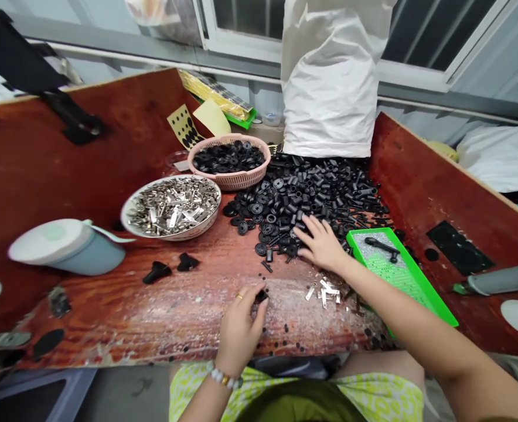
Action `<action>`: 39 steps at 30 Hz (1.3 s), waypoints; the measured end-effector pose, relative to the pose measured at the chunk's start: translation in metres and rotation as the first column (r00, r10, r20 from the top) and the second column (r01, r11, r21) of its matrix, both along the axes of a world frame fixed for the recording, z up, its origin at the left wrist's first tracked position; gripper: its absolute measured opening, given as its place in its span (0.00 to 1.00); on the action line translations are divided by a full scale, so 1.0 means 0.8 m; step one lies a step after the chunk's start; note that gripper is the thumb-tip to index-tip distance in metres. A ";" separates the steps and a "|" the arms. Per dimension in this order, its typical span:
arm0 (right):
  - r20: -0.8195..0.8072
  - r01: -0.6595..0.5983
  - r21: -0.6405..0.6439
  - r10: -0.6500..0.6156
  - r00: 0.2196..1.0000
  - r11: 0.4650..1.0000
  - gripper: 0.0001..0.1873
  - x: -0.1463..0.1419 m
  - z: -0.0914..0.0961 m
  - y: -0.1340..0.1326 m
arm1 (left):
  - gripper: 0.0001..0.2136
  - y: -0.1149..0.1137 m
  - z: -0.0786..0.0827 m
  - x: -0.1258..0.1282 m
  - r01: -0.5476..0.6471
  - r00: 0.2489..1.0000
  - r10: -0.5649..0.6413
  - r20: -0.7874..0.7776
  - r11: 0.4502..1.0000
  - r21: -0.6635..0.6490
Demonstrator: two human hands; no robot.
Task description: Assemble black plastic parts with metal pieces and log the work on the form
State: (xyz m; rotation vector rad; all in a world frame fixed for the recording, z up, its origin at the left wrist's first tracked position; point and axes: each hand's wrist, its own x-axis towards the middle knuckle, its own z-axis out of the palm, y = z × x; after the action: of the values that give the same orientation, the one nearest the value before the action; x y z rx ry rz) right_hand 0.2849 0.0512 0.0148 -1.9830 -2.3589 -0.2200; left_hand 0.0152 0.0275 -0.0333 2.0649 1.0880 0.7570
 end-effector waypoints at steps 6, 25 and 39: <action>-0.040 0.239 0.120 -0.236 0.971 0.964 0.25 0.044 0.039 0.111 | 0.14 -0.004 0.003 -0.003 -0.026 0.999 0.026 0.028 1.000 0.003; -0.224 0.161 -0.135 -0.188 0.956 0.978 0.06 -0.089 -0.017 -0.020 | 0.07 -0.010 0.015 0.006 0.007 0.993 -0.007 -0.119 1.000 -0.001; -0.697 -0.141 -0.022 0.086 0.712 0.990 0.08 -0.120 0.004 -0.083 | 0.09 -0.007 0.017 0.006 0.033 0.991 -0.033 -0.131 0.999 -0.002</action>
State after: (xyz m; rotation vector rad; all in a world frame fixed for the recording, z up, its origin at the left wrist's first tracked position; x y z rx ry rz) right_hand 0.1885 -0.0149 0.0181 -1.5306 -1.9675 0.5444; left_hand 0.0200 0.0220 -0.0199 2.1521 1.1222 0.6119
